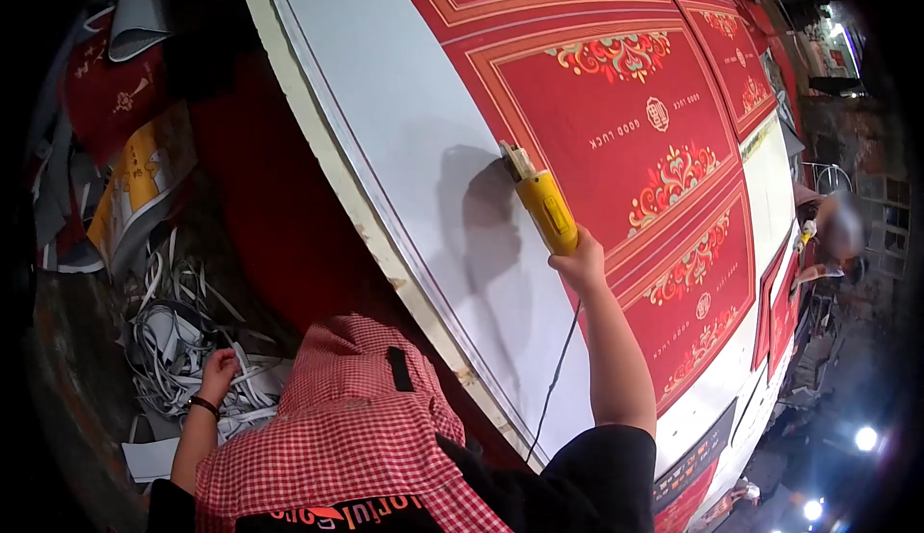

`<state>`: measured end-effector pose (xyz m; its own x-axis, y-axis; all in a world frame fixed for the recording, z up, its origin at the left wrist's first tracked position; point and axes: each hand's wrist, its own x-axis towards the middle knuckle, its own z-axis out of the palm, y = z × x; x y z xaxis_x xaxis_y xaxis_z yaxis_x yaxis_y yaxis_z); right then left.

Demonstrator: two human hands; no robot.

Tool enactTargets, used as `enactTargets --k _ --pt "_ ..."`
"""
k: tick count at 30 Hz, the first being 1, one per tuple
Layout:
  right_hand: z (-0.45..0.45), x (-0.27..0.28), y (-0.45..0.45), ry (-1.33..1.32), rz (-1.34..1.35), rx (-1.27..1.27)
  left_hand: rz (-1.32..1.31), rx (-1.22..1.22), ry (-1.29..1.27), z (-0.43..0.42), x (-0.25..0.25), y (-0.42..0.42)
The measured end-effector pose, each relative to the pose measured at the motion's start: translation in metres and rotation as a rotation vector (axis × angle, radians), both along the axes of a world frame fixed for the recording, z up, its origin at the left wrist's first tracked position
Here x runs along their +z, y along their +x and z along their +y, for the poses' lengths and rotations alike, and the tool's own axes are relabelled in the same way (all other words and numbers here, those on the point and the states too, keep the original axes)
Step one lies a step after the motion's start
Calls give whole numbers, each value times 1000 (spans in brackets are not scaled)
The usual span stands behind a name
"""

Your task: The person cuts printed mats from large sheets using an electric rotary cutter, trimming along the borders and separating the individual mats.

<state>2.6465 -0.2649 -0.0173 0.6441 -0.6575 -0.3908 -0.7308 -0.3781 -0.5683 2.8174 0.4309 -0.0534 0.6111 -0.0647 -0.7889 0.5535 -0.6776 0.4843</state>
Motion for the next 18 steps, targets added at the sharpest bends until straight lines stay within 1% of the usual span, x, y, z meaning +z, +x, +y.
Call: enactTargets --k 2,4,5,8,10,11,12,14,18 --pt "0 -2 27 1 -6 -14 41 -23 33 -9 12 9" --pt "-3 -11 50 2 -31 -18 29 -60 -15 -8 13 14" --pt "-4 -13 63 3 -52 -24 54 -24 -48 -8 10 18" --pt "-4 -14 104 12 -58 -29 70 -65 36 -10 13 37" --pt "-3 -6 135 11 -42 -25 64 -71 45 1 3 54" --pt "-4 -5 153 4 -35 -20 49 -77 50 6 -5 66" --pt "-6 -6 167 8 -38 -25 16 -148 83 2 -1 83" --pt "-9 -8 191 3 -14 0 59 -179 135 -9 4 120" --pt "-10 -8 245 29 3 -50 -10 -118 49 -46 15 199"
